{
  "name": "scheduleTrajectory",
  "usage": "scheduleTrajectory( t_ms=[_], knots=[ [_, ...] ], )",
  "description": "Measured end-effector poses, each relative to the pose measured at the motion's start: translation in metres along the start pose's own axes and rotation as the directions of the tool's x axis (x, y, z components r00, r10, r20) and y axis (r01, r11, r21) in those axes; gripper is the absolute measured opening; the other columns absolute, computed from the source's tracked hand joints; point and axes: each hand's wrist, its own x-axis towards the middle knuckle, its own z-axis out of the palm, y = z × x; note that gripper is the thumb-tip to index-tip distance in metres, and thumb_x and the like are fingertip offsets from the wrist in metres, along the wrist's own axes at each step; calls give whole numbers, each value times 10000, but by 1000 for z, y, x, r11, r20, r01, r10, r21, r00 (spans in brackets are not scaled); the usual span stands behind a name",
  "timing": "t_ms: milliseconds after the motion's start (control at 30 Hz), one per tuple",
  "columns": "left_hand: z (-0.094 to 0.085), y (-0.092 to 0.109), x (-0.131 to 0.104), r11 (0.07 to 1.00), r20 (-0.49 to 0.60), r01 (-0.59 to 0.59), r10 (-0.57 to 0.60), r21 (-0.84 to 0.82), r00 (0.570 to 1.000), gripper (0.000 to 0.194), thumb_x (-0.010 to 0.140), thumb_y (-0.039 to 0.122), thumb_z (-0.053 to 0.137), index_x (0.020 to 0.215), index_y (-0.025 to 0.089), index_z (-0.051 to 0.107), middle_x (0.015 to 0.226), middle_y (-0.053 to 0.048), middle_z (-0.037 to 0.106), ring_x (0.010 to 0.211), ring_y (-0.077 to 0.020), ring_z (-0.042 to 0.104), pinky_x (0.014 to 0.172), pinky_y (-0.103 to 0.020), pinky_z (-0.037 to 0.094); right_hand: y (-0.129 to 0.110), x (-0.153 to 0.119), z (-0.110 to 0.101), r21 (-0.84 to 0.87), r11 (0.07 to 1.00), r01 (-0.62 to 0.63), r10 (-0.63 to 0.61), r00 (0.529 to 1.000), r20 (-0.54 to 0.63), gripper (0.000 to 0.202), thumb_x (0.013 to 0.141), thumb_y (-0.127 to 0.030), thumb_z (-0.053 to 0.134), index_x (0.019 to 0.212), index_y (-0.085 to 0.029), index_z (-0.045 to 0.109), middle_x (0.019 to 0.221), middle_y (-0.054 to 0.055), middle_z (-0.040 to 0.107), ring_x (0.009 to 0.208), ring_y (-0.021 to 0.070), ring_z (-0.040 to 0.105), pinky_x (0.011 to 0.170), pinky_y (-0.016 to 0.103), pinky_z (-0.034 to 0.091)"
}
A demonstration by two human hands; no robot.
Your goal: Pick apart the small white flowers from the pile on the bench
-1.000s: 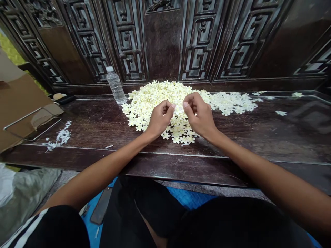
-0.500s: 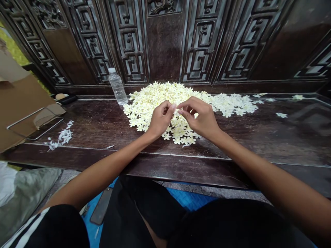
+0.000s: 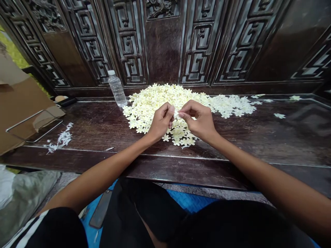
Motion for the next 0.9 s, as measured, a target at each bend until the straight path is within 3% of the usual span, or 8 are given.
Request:
scheduleTrajectory(
  t_ms=[433, 900],
  knots=[
    [0, 1, 0, 999, 11, -32, 32, 18, 999, 397, 1019, 576, 580, 864, 230, 463, 719, 41, 486, 541, -80, 479, 456, -220, 444, -3, -2, 8, 272, 943, -193, 212, 976, -44, 479, 738, -654, 889, 773, -213, 707, 702, 7, 633, 574, 132, 533, 494, 286, 416],
    [2, 7, -2, 995, 0, -72, 72, 69, 997, 395, 1038, 572, 547, 867, 230, 450, 686, 50, 468, 510, -74, 464, 457, -221, 420, -5, -3, 9, 324, 930, -174, 206, 976, -69, 430, 753, -593, 907, 787, -208, 718, 743, 17, 646, 593, 131, 549, 495, 279, 455]
  ],
)
